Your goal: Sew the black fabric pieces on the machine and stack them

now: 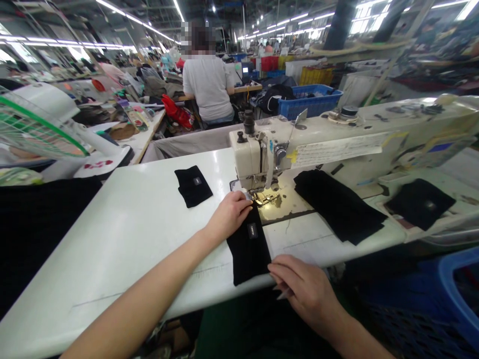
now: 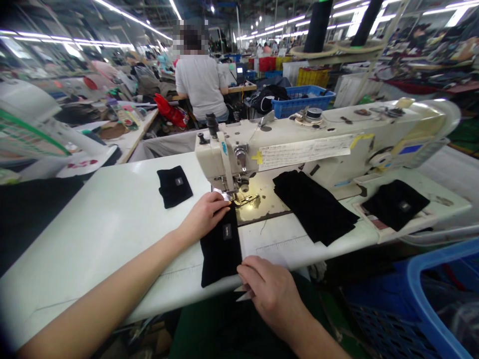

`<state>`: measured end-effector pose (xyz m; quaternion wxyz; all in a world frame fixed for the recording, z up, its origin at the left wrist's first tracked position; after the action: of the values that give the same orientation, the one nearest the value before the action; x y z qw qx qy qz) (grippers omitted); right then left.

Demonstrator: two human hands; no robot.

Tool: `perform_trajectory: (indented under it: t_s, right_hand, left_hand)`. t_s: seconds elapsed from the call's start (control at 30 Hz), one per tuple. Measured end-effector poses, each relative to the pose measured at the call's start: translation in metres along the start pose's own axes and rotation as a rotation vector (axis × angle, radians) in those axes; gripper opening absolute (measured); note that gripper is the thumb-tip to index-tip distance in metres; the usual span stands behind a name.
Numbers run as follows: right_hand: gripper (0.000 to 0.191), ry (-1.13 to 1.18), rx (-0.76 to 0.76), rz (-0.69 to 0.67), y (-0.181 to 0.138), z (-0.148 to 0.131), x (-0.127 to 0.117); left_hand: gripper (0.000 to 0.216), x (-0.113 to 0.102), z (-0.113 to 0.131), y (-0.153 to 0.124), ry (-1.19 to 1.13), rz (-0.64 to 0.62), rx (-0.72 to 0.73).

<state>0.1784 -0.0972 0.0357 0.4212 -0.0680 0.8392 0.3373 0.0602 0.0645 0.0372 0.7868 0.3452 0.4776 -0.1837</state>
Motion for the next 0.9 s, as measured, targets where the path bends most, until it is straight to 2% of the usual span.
perform_trajectory:
  t_s: [0.47,0.9]
  right_hand:
    - [0.032,0.007,0.066,-0.085,-0.001,0.007,0.008]
    - [0.027,-0.032,0.088,-0.138,0.006,0.009,0.012]
  left_hand:
    - [0.020,0.001,-0.003,0.001,-0.007,0.054,-0.009]
    - [0.022,0.003,-0.007,0.004,0.027,0.008,0.002]
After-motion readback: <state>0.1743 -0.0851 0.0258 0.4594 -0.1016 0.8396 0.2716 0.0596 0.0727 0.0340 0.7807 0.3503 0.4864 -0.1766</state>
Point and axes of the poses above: each hand's wrist, its own y-axis towards the middle knuckle, its own x-axis out of the palm, z = x × y, the point moved 9 cm from there along y, towards the middle knuckle
